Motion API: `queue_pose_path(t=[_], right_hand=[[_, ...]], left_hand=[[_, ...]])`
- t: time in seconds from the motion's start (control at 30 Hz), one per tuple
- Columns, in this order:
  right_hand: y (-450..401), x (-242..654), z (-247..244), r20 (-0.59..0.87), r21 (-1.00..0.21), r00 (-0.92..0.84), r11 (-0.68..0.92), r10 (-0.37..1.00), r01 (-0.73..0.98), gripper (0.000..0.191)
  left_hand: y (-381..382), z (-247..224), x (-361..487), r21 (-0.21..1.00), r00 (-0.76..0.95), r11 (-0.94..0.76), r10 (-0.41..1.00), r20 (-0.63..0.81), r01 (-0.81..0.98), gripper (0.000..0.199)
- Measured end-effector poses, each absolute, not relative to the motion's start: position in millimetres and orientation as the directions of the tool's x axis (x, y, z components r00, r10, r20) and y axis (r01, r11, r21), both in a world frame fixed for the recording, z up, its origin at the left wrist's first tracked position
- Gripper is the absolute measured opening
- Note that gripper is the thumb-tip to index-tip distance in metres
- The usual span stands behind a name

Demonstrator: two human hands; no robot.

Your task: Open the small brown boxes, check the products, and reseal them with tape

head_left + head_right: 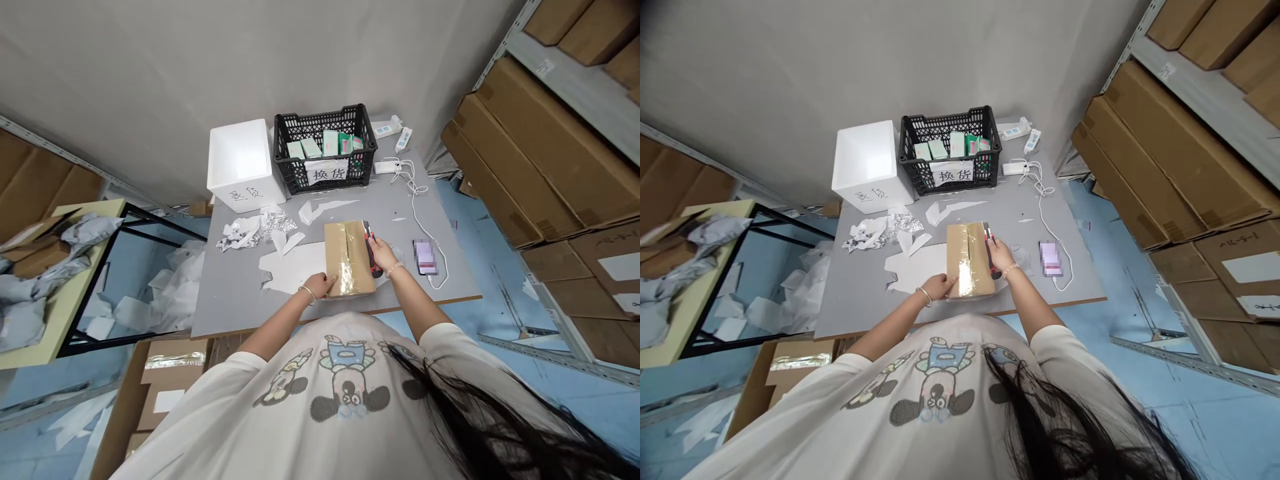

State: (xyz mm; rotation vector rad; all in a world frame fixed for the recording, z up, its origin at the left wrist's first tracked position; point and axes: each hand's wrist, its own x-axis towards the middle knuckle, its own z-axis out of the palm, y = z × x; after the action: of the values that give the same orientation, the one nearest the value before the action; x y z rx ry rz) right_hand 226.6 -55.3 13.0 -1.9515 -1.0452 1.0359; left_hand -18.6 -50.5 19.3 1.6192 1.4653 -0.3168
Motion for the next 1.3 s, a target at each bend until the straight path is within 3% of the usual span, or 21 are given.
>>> queue_pose_path(t=[0.1, 0.17, 0.3, 0.4, 0.47, 0.7, 1.3], right_hand=[[-50, 229, 27, -0.287, -0.669, 0.399, -0.48, 0.871, 0.568, 0.035], [-53, 222, 38, -0.243, -0.517, 0.429, -0.491, 0.87, 0.701, 0.034], [-58, 195, 54, -0.222, -0.291, 0.463, -0.511, 0.858, 0.809, 0.039], [-48, 175, 57, -0.281, -0.28, 0.43, -0.502, 0.858, 0.818, 0.037], [-37, 165, 56, -0.311, -0.285, 0.402, -0.488, 0.861, 0.825, 0.035], [-13, 151, 53, -0.358, -0.272, 0.356, -0.461, 0.863, 0.845, 0.032], [2, 121, 42, -0.318, -0.209, 0.42, -0.495, 0.85, 0.844, 0.029]], left_hand=[[-69, 20, -5, 0.45, 0.304, 0.113, 0.592, -0.746, 0.886, 0.06], [-70, 22, -1, 0.396, 0.286, 0.033, 0.637, -0.716, 0.918, 0.067], [-47, 23, 3, 0.275, 0.251, -0.134, 0.855, -0.454, 0.952, 0.083], [-16, 18, 15, 0.235, 0.379, -0.334, 0.907, -0.181, 0.913, 0.075], [3, 12, 25, 0.231, 0.476, -0.447, 0.875, -0.091, 0.864, 0.069], [22, -7, 31, 0.328, 0.537, -0.476, 0.834, -0.127, 0.816, 0.065], [20, -7, 26, 0.332, 0.523, -0.453, 0.837, -0.162, 0.828, 0.067]])
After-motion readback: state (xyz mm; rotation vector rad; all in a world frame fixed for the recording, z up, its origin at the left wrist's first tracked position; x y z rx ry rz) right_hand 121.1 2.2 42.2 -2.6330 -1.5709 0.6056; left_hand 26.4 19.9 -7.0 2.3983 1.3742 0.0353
